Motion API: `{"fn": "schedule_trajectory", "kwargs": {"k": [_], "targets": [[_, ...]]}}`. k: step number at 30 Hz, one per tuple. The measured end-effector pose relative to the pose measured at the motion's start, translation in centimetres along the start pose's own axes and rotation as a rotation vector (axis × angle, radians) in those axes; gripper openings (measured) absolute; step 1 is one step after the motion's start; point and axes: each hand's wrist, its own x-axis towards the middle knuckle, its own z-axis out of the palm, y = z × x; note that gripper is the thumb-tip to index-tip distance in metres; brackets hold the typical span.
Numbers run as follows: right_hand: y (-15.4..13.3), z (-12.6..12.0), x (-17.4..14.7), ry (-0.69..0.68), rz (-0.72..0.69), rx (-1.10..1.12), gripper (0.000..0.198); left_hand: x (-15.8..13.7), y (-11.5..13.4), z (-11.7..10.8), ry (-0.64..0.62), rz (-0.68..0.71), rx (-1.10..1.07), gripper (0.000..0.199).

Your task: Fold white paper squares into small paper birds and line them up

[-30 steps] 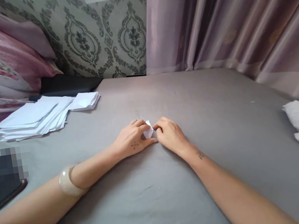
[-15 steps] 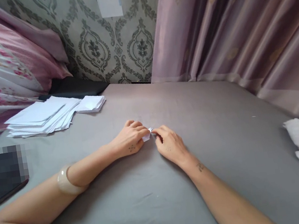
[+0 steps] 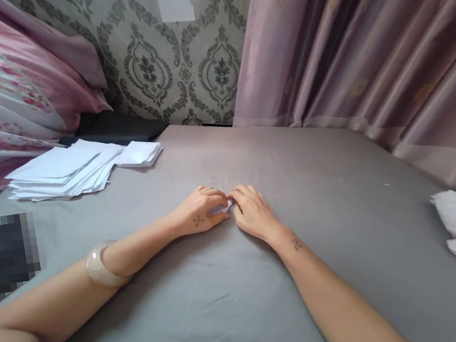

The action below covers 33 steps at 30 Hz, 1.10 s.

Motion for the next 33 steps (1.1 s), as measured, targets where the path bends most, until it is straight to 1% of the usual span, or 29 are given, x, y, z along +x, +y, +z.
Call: {"fn": "schedule_trajectory", "kwargs": {"k": [2,5,8,10,14,16,18,19,21,23,24,25,27,29,31,33], "targets": [[-0.2,-0.3,-0.4,0.004,0.034,-0.013,0.027,0.0,-0.3,0.1,0.012,0.029,-0.027,0.017],[-0.4,-0.8,-1.0,0.005,0.053,-0.023,0.016,-0.1,-0.3,0.0,0.041,0.074,-0.012,0.018],[-0.3,-1.0,-1.5,-0.002,0.034,-0.028,0.007,-0.1,-0.2,-0.2,0.012,0.099,0.018,0.022],[-0.2,-1.0,-1.7,-0.007,-0.008,-0.078,0.012,-0.1,0.0,-0.3,-0.020,0.114,0.029,0.024],[-0.6,-1.0,-1.7,-0.021,-0.128,-0.309,0.024,-0.2,0.1,-0.3,-0.025,0.137,0.055,0.026],[-1.0,-1.0,-1.7,-0.022,-0.155,-0.399,0.027,-0.3,0.0,-0.3,-0.018,0.131,0.052,0.027],[-1.4,-1.1,-1.6,-0.002,-0.156,-0.417,0.027,-0.3,0.0,-0.2,0.003,0.110,0.013,0.026],[-1.7,-1.3,-1.6,0.035,-0.147,-0.386,0.027,-0.2,0.1,-0.2,0.038,0.087,-0.038,0.025],[-2.1,-1.6,-1.6,0.177,-0.096,-0.231,0.024,0.1,0.4,-0.3,0.157,-0.009,-0.242,0.026],[-2.4,-1.9,-1.5,0.365,-0.001,0.017,0.018,0.4,1.0,-0.7,0.299,-0.184,-0.571,0.024],[-2.5,-2.0,-1.5,0.434,0.057,0.154,0.018,0.6,1.3,-0.9,0.345,-0.289,-0.751,0.024],[-2.6,-2.1,-1.4,0.467,0.117,0.290,0.019,0.7,1.6,-1.1,0.363,-0.380,-0.918,0.025],[-2.6,-2.0,-1.3,0.445,0.230,0.538,0.024,0.9,2.0,-1.2,0.343,-0.525,-1.177,0.027],[-2.6,-1.6,-1.1,0.369,0.327,0.726,0.030,0.9,2.2,-1.0,0.294,-0.616,-1.317,0.027],[-2.4,-1.1,-1.1,0.317,0.401,0.822,0.032,0.9,2.2,-0.6,0.264,-0.674,-1.332,0.027],[-2.1,-0.6,-1.1,0.282,0.453,0.824,0.031,0.7,2.0,-0.1,0.258,-0.703,-1.247,0.027]]}}
